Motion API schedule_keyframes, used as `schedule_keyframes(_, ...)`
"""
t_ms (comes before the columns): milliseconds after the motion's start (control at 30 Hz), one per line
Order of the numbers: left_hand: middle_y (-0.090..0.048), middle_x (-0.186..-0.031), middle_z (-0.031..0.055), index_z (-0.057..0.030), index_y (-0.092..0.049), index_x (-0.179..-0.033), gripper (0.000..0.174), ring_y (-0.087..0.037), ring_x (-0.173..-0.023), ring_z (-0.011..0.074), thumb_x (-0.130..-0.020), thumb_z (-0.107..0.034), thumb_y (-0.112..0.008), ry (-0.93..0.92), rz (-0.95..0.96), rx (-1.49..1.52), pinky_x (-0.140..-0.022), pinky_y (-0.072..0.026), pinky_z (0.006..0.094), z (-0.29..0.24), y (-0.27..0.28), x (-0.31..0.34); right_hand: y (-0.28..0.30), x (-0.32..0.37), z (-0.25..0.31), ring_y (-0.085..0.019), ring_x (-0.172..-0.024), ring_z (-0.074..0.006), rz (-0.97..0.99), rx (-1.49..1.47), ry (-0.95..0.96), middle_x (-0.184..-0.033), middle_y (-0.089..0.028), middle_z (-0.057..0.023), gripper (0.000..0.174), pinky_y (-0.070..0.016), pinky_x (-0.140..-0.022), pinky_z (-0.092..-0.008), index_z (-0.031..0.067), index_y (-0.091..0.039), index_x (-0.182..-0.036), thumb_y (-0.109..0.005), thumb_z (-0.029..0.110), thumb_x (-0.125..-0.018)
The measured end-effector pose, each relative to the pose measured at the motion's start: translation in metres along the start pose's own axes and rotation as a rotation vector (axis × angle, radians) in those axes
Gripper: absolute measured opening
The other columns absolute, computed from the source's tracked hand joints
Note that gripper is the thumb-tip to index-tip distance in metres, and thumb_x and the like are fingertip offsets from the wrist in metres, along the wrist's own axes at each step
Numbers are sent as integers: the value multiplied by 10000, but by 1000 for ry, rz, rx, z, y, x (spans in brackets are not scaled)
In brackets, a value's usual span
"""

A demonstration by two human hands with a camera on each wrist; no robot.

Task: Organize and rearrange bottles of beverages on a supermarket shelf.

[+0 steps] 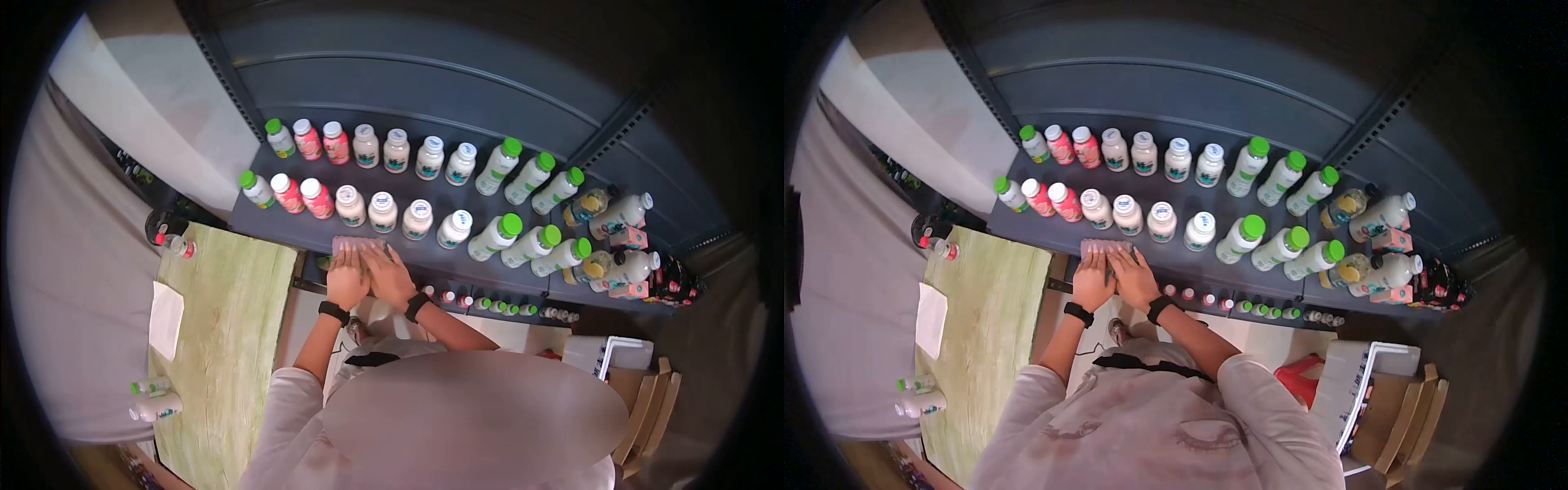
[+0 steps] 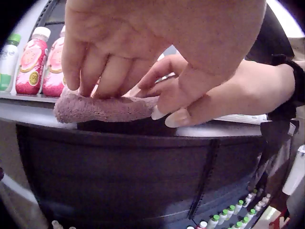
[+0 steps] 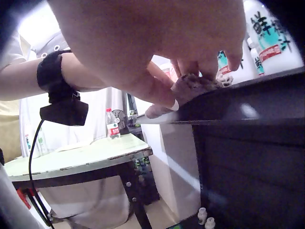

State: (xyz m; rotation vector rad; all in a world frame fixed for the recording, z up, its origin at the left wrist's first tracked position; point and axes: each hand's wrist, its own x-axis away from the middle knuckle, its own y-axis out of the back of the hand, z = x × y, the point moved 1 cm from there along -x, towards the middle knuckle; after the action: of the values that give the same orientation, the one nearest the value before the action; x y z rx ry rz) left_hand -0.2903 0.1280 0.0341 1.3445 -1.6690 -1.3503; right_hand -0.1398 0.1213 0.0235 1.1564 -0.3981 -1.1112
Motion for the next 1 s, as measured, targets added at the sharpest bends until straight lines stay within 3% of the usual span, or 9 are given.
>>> schedule_keyframes(167,-496,-1352,347,133,-488,-1319,662,-486,-1293,424,-757,-198,-602,-107,13,-88,-1093,-365,480,-33,-14,5,18,28,-8,-373,-1408,-243,11,48,-101,-1476,-456,-94,625,-229,-1169,-473,32,-441,-1415,-575,123,-811)
schedule_keyframes(333,-506,-1334,362,149,-492,-1307,657,-452,-1306,472,-793,-247,-595,-140,147,-144,-1100,-332,520,-71,-22,-1,29,59,-20,-358,-1417,-260,-79,33,-139,-1495,-431,-123,600,-256,-1157,-471,33,-447,-1418,-557,119,-835)
schedule_keyframes(433,-473,-1352,380,151,-482,-1310,699,-458,-1301,464,-741,-231,-622,-169,165,-173,-1107,-338,501,-92,-30,-2,39,75,-27,-349,-1422,-272,-116,58,-167,-1508,-411,-139,585,-267,-1152,-468,35,-450,-1421,-540,119,-849)
schedule_keyframes(667,-476,-1356,370,159,-458,-1334,679,-448,-1308,468,-786,-227,-572,-293,66,-229,-1124,-308,505,-128,-54,4,53,109,-39,-356,-1418,-272,-79,110,-295,-1514,-400,-136,610,-263,-1145,-485,47,-427,-1446,-542,140,-855)
schedule_keyframes(1000,-455,-1374,378,173,-454,-1330,661,-395,-1330,510,-815,-235,-525,-458,96,-302,-1138,-268,529,-173,-68,6,68,149,-51,-278,-1458,-256,-34,283,-410,-1546,-346,-125,644,-169,-1167,-517,39,-369,-1479,-522,203,-875)
